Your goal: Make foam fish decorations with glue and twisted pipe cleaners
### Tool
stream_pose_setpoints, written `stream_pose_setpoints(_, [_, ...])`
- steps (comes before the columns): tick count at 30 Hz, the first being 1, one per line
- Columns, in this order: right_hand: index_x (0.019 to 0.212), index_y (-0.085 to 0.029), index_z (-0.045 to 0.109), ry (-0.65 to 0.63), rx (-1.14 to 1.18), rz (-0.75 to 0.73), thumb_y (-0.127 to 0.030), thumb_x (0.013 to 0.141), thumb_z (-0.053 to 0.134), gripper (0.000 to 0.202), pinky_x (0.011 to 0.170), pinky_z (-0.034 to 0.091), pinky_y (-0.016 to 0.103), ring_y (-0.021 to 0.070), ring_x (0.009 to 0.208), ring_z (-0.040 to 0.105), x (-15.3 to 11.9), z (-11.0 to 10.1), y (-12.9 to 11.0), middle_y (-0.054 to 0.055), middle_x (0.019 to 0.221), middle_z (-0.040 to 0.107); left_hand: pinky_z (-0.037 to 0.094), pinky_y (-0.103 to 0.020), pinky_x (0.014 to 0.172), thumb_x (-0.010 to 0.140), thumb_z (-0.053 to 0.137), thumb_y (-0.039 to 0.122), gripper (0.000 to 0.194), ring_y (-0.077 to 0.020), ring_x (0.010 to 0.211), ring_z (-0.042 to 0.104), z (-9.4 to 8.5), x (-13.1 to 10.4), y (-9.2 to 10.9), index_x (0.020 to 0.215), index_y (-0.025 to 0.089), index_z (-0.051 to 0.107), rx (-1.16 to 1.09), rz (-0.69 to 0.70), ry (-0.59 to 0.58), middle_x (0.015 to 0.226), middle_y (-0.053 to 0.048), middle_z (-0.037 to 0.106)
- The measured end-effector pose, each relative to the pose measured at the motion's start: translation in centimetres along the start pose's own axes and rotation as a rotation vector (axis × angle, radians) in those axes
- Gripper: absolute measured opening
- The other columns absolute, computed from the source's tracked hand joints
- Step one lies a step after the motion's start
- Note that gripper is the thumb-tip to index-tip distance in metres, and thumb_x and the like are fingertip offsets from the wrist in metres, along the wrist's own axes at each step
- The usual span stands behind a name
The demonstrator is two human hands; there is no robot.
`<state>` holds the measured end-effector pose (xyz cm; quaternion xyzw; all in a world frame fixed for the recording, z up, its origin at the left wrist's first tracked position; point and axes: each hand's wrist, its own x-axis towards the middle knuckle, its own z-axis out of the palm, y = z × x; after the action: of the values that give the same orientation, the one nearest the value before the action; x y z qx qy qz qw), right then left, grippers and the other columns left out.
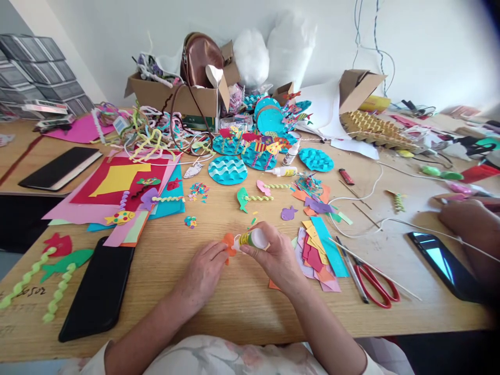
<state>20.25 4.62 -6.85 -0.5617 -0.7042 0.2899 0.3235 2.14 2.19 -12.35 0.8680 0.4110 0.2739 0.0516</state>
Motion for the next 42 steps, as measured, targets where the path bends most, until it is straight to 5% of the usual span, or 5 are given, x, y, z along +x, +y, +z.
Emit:
stream_pose_setpoints(20, [0.061, -0.022, 0.04, -0.031, -0.137, -0.162, -0.035, 0.077, 0.06, 0.029, 0.051, 0.031, 0.022, 0.0124, 0.055, 0.048, 1.2, 0.3, -0.8, -0.004, 0.057, 0.049, 0.052, -0.037, 0.083, 0.091, 0.034, 0.012, 0.028, -0.0199, 0.092, 0.057, 0.1, 0.0, 0.0, 0.091, 0.012, 0.062, -0.073, -0.026, -0.045, 0.096, -0.01, 0.064])
stream_pose_setpoints(25, [0.072, -0.021, 0.046, -0.138, -0.239, -0.064, -0.03, 0.071, 0.068, 0.024, 0.053, 0.031, 0.023, 0.0142, 0.061, 0.05, 1.5, 0.0, -1.7, -0.003, 0.066, 0.054, 0.052, -0.035, 0.082, 0.091, 0.036, 0.012, 0.025, -0.0185, 0.091, 0.057, -0.1, 0.0, 0.0, 0.091, 0.013, 0.062, -0.112, -0.053, -0.074, 0.095, -0.008, 0.063])
stream_pose_setpoints(42, [0.075, -0.02, 0.052, -0.069, 0.008, 0.024, -0.034, 0.07, 0.069, 0.023, 0.051, 0.032, 0.021, 0.0116, 0.058, 0.048, 0.6, -0.6, -1.1, -0.005, 0.064, 0.054, 0.051, -0.035, 0.083, 0.092, 0.036, 0.014, 0.027, -0.019, 0.094, 0.056, 0.2, -0.1, -0.1, 0.095, 0.013, 0.062, -0.105, -0.033, -0.051, 0.097, -0.009, 0.063])
